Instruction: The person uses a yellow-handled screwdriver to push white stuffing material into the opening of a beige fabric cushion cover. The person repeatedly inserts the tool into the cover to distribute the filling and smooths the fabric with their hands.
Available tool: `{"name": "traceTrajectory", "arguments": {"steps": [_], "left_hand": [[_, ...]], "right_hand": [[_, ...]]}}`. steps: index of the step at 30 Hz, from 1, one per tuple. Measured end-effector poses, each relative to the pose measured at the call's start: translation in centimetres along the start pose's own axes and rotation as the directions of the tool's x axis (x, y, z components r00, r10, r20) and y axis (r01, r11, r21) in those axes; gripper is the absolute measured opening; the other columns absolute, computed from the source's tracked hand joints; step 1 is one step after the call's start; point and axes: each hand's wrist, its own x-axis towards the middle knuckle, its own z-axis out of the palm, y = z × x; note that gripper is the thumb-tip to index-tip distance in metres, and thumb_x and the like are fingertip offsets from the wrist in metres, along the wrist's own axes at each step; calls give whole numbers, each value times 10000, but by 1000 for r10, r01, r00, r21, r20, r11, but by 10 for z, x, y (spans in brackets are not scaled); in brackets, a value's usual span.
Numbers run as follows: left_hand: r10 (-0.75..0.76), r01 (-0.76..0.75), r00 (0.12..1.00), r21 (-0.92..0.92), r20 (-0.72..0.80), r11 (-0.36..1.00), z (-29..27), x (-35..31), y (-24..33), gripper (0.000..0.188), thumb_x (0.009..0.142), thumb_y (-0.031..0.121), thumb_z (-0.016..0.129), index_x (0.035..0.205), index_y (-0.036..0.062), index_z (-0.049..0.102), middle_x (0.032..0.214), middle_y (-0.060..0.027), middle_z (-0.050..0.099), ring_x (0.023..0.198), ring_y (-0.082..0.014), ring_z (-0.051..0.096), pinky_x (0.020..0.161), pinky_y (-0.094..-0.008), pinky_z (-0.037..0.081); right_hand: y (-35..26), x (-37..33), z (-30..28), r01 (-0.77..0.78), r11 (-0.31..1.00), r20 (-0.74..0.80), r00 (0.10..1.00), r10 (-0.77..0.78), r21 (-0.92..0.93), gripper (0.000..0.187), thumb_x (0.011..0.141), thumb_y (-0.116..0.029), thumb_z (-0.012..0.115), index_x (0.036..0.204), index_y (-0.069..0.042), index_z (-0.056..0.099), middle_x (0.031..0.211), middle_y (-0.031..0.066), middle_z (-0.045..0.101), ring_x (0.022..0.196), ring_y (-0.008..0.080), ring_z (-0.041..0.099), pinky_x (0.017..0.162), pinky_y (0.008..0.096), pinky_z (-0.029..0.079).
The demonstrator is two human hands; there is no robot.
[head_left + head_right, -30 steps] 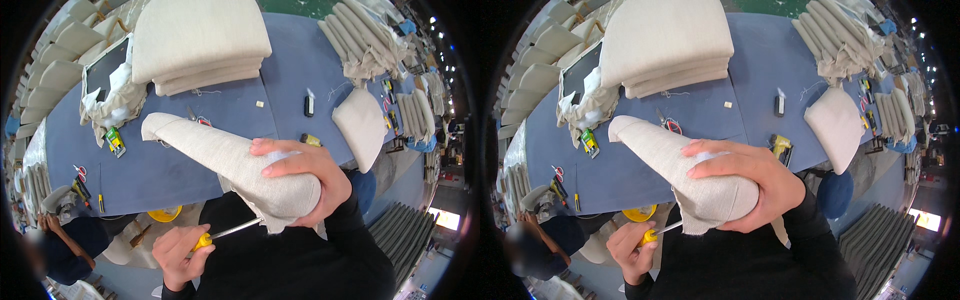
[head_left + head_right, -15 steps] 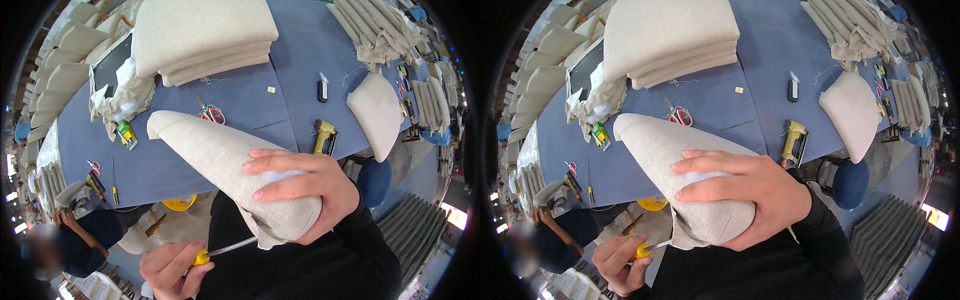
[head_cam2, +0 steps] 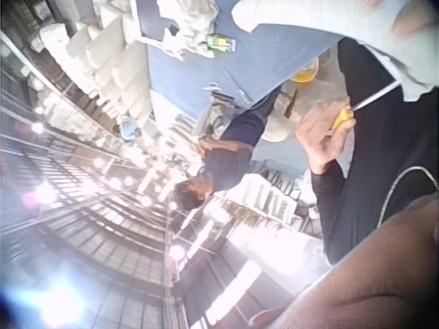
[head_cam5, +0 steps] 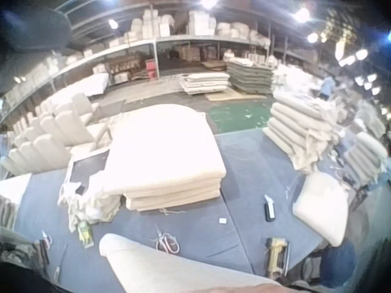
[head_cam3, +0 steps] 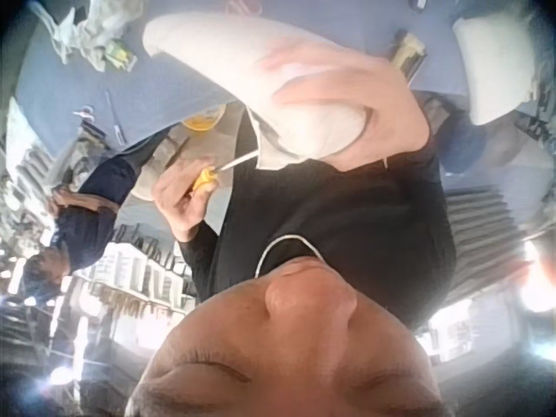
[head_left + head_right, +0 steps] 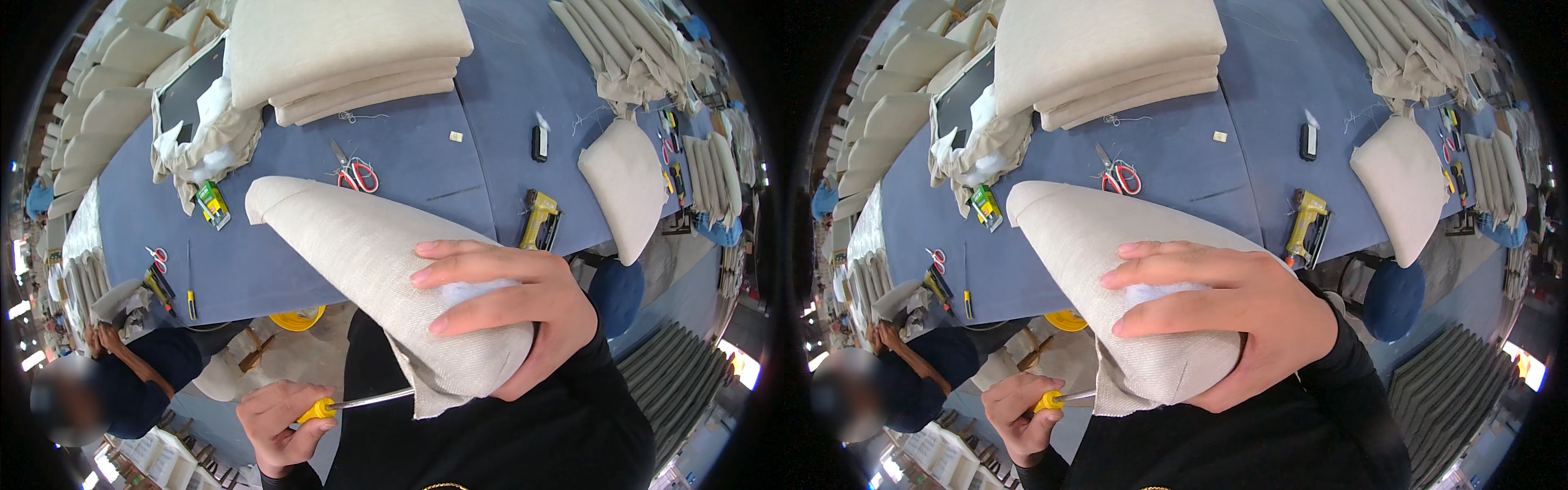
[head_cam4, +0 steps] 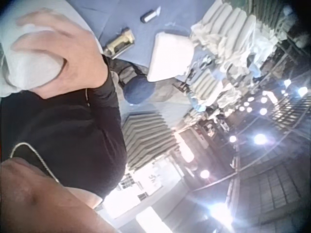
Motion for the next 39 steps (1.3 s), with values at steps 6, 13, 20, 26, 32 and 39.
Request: {"name": "traceTrajectory", "arguments": {"steps": [6, 13, 20, 26, 32, 39], "left_hand": [[44, -44, 999, 17, 18, 999, 1, 6, 2, 370, 849, 369, 896, 1017, 42, 845, 794, -61, 757, 614, -198, 689, 565, -298, 503], [11, -18, 998, 121, 61, 993, -13, 11, 20, 369, 842, 374, 901, 1009, 49, 846, 804, -64, 766, 610, -190, 690, 547, -290, 489], [-57, 58, 998, -20, 25, 998, -15, -5, 1, 369, 835, 360, 900, 1010, 41, 846, 806, -85, 772, 626, -201, 708, 575, -289, 509], [-42, 47, 999, -153, 32, 987, 0, 0, -19, 366, 835, 352, 886, 1012, 34, 845, 813, -88, 774, 652, -215, 724, 587, -290, 523], [49, -48, 999, -49, 8, 998, -4, 12, -4, 341, 832, 304, 893, 1042, 40, 843, 843, -77, 780, 652, -208, 722, 579, -284, 521], [-38, 43, 994, -47, 102, 998, -28, 5, 0, 353, 810, 283, 903, 1017, 7, 832, 827, -111, 775, 641, -233, 712, 589, -307, 522]], "right_hand": [[-1, 4, 4, -3, 1000, 26, 1000, 4, -25, 703, 563, -162, 996, 1203, 19, 768, 1310, 367, 687, 1228, 488, 720, 1181, 643, 457], [-6, 5, 9, -90, 996, -11, 996, 90, -10, 719, 608, -132, 961, 1294, -116, 747, 1430, 213, 693, 1375, 464, 638, 1094, 476, 546], [7, 3, 14, 131, 991, -90, 987, -132, -14, 541, 671, -76, 915, 1186, -93, 751, 1387, 242, 709, 1310, 502, 674, 1035, 537, 565], [21, 1, 7, 365, 926, -64, 926, -372, -98, 357, 759, -60, 846, 1097, -117, 746, 1331, 247, 738, 1243, 539, 704, 1000, 609, 569], [18, 4, 6, 356, 929, 9, 934, -357, -103, 347, 771, -55, 828, 1099, -137, 749, 1295, 253, 754, 1246, 527, 708, 997, 605, 576], [15, 3, 9, 299, 949, -11, 953, -302, -97, 353, 762, -58, 817, 1097, -145, 745, 1314, 244, 743, 1233, 515, 712, 988, 569, 590]]}}
